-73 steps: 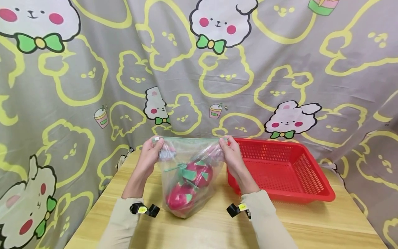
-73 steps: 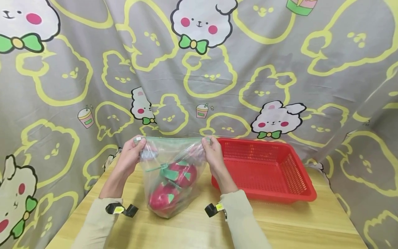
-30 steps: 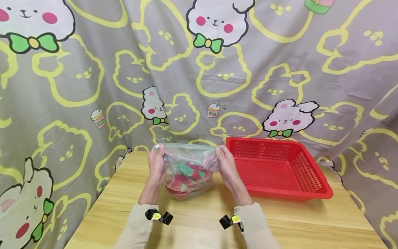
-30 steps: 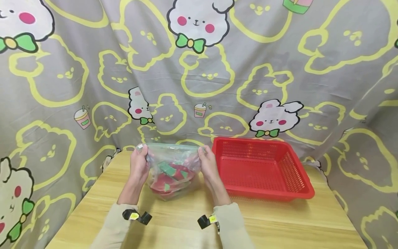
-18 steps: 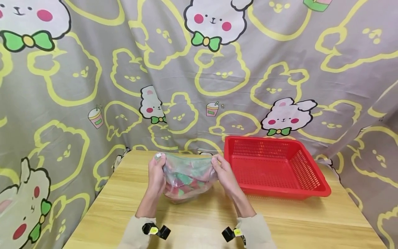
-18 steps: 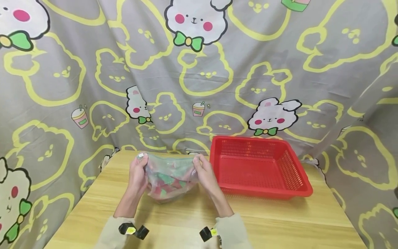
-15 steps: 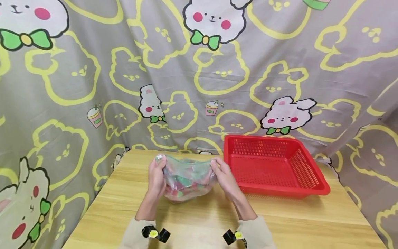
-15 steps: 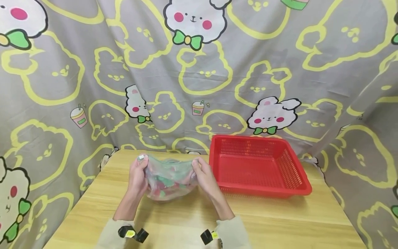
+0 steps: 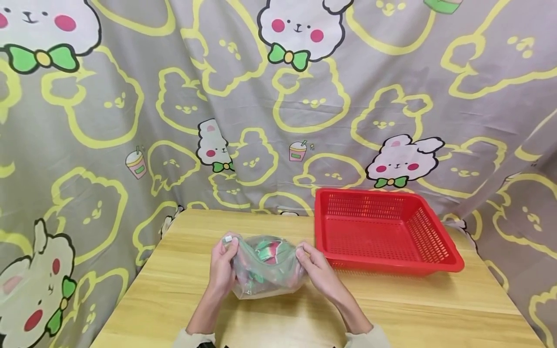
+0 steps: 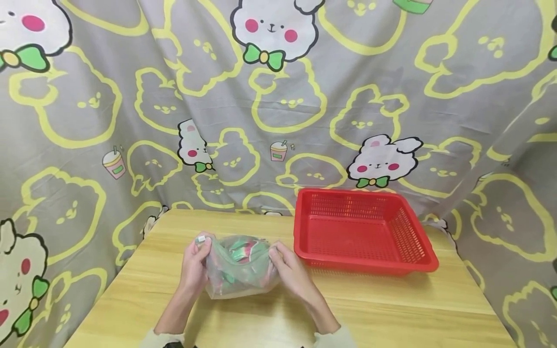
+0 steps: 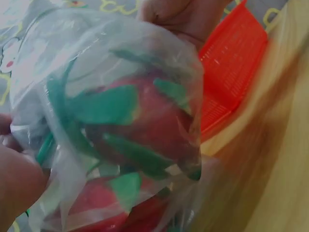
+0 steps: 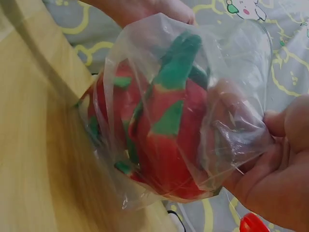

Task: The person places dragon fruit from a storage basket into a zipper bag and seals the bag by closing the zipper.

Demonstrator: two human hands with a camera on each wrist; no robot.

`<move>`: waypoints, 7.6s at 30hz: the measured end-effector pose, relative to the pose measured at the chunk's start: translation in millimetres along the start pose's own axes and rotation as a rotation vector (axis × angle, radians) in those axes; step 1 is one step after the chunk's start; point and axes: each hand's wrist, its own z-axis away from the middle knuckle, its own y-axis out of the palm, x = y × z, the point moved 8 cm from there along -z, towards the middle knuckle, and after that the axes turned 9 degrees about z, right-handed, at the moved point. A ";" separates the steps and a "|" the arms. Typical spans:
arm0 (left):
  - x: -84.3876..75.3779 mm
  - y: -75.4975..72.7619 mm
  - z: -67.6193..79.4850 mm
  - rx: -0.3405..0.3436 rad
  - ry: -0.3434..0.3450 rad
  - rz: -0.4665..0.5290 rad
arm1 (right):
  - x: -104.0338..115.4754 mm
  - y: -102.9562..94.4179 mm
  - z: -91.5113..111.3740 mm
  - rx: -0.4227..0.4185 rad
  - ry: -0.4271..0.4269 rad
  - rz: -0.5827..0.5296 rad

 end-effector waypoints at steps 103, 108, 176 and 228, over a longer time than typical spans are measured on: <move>24.3 -90.5 -36.2 0.472 -0.093 -0.477 | -40.3 11.3 8.9 0.096 -0.120 0.439; 25.0 -101.3 -33.3 0.444 -0.137 -0.513 | -24.8 4.7 14.9 0.041 -0.180 0.600; 33.8 -85.3 -17.7 0.405 -0.545 -0.352 | -47.9 146.0 34.5 0.387 0.467 -0.641; 37.3 -81.9 -16.8 0.411 -0.561 -0.311 | -45.2 198.2 6.3 -0.207 0.721 -1.197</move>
